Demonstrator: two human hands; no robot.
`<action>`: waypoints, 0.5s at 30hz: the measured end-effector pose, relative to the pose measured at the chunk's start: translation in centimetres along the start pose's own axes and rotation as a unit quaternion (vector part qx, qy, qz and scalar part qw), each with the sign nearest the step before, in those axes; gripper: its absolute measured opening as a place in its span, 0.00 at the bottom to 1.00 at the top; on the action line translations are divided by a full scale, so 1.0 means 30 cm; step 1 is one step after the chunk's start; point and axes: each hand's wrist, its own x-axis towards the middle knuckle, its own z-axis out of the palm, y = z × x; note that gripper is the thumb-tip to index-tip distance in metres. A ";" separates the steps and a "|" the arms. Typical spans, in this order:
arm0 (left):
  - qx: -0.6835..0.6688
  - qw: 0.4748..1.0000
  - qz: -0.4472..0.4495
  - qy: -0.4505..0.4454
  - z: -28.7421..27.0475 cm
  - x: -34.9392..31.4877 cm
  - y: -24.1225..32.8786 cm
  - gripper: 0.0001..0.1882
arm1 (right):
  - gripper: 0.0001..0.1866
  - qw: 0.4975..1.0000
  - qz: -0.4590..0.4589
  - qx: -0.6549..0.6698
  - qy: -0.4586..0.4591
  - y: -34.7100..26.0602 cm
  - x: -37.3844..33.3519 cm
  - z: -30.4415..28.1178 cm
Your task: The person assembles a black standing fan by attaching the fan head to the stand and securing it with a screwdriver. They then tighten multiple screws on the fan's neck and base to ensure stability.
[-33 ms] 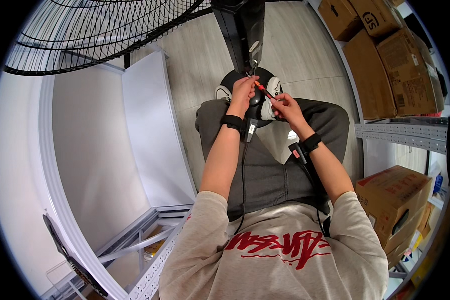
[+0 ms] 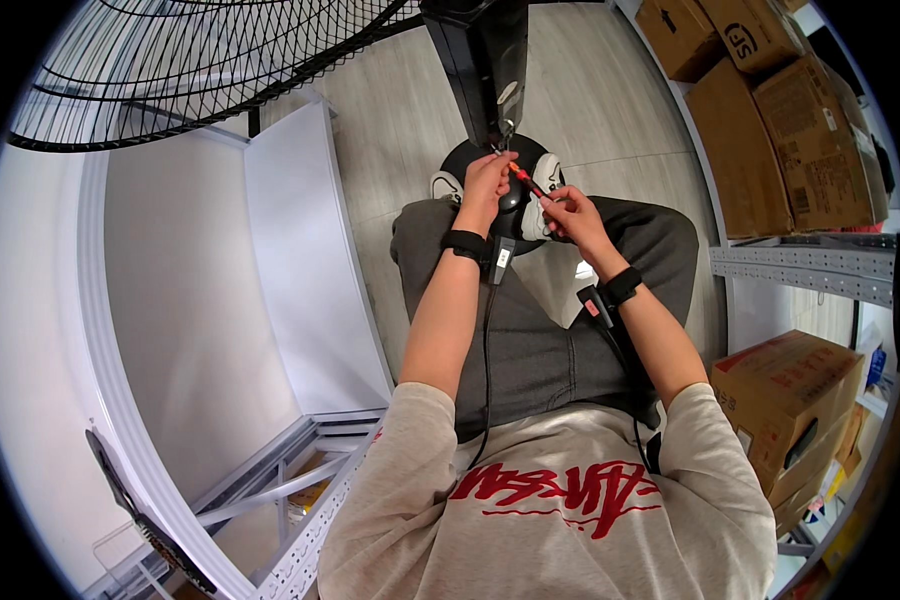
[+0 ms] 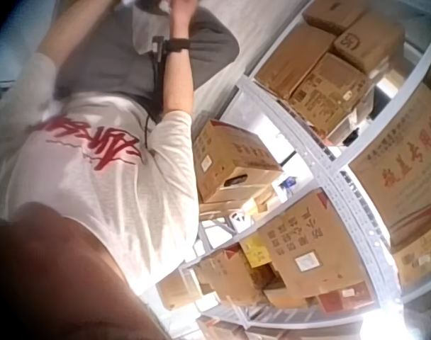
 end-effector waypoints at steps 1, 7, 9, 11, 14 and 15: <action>-0.002 1.000 -0.001 -0.002 0.001 0.000 0.000 0.09 | 0.11 1.000 -0.005 -0.005 0.002 0.003 0.001 0.000; -0.010 1.000 -0.013 -0.001 -0.006 0.002 -0.003 0.09 | 0.11 1.000 -0.009 -0.016 0.011 0.014 0.005 -0.006; -0.010 1.000 -0.017 -0.001 -0.006 0.002 -0.002 0.09 | 0.10 1.000 -0.012 -0.012 0.011 0.017 0.006 -0.006; -0.004 1.000 -0.007 -0.001 0.002 -0.003 -0.004 0.10 | 0.10 1.000 -0.014 -0.002 0.010 0.022 0.007 -0.006; 0.006 1.000 0.007 -0.004 0.001 -0.004 -0.007 0.11 | 0.10 1.000 -0.011 0.012 0.018 0.020 0.003 0.001; 0.009 1.000 0.012 -0.006 -0.001 -0.003 -0.009 0.11 | 0.10 1.000 -0.004 0.015 0.016 0.017 0.000 0.003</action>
